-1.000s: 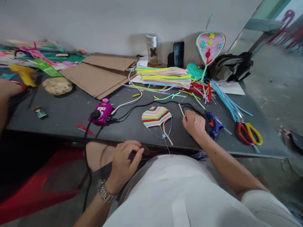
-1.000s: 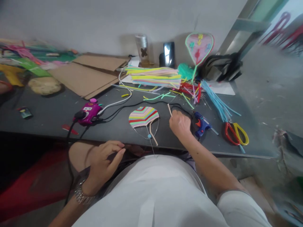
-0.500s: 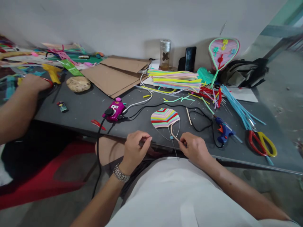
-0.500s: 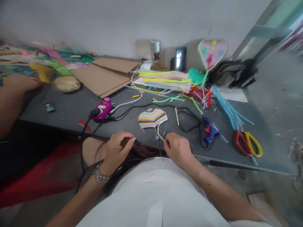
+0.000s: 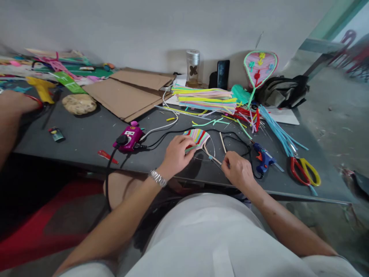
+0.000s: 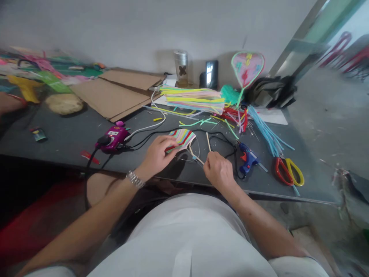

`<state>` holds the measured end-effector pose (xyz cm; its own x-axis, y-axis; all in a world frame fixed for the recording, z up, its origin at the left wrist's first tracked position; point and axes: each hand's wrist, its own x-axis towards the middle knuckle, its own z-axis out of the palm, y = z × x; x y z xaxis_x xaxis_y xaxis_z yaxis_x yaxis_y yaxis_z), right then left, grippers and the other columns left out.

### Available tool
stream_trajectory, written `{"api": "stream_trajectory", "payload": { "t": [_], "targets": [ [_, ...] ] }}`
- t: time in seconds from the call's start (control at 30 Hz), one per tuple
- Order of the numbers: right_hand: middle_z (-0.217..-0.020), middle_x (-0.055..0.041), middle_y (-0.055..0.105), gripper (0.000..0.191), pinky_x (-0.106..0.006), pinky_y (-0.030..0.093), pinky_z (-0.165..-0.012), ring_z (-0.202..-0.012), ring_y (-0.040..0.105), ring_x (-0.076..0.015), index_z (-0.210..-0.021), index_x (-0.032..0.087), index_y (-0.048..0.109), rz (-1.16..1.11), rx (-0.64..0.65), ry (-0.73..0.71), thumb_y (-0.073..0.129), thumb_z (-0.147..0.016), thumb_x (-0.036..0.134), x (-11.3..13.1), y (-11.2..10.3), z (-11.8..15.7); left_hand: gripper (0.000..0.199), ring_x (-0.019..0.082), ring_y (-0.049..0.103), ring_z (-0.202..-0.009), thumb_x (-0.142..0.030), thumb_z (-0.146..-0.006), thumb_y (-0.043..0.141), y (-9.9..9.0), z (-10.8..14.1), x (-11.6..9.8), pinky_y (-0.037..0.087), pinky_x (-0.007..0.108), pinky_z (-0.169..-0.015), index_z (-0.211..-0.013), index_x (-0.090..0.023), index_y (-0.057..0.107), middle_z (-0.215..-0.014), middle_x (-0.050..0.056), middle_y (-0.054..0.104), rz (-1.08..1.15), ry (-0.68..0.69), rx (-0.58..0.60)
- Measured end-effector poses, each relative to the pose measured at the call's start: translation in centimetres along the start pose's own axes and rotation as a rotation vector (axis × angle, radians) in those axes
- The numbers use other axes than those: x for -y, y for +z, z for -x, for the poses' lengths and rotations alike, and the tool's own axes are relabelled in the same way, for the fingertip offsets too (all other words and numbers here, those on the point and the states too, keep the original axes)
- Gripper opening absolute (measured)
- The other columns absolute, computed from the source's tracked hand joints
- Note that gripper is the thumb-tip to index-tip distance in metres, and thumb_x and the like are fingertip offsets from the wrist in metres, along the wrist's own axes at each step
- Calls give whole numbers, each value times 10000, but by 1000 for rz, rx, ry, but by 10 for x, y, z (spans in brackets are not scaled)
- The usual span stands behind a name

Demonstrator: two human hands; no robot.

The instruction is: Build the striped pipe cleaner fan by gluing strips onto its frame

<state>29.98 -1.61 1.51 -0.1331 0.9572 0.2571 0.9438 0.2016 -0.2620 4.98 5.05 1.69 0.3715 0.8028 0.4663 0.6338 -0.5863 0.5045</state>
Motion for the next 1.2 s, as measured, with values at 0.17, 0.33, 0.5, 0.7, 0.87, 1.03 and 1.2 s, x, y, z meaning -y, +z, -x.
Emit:
{"api": "stream_trajectory", "payload": {
  "t": [0.17,0.33,0.5,0.7,0.87,1.03,1.2],
  "targets": [
    [-809,-22,684,44,-269,345,-638,-688,598,-163,-897,214,618,-148,87,68,576,-908,213,-1,1,4,279,308,549,-1270,-289,-930,660,15,-76,14,434,455,-1043,-1198,-215,668,-1339,110,668,-175,59,414],
    [-858,-46,716,56,-270,368,-662,-770,650,-183,-900,212,647,-133,141,64,598,-902,185,-5,6,6,396,337,566,-1192,-383,-837,770,25,-100,12,404,461,-1006,-1197,-238,693,-1231,110,694,-233,56,535],
    [-885,-49,713,70,-263,375,-676,-784,645,-173,-879,210,644,-162,145,53,589,-906,175,-2,8,6,523,317,590,-1126,-489,-773,806,25,-108,19,438,385,-915,-1223,-242,705,-1206,114,666,-251,33,637],
    [-883,-50,709,75,-268,369,-678,-777,640,-178,-891,203,648,-163,163,24,586,-901,164,2,9,8,482,271,619,-981,-535,-678,849,23,-113,26,443,315,-781,-1035,-231,737,-1064,86,668,-258,-1,663],
    [-850,-45,698,119,-271,385,-677,-755,623,-177,-845,211,641,-195,135,11,553,-892,145,2,11,8,406,243,612,-901,-478,-617,891,17,-110,21,407,297,-717,-860,-216,698,-953,56,666,-234,-18,648],
    [-811,-16,686,95,-256,405,-664,-695,594,-150,-885,211,670,-428,138,64,587,-926,232,4,3,9,344,179,572,-746,-412,-686,859,-8,-108,9,377,283,-652,-851,-197,647,-863,16,662,-172,-48,608],
    [-761,7,691,218,-250,379,-616,-651,555,-135,-963,209,731,-687,235,97,572,-961,358,1,-8,4,249,145,575,-725,-299,-768,810,-51,-96,-12,416,273,-675,-894,-183,628,-829,-8,658,79,13,381]
  ]
}}
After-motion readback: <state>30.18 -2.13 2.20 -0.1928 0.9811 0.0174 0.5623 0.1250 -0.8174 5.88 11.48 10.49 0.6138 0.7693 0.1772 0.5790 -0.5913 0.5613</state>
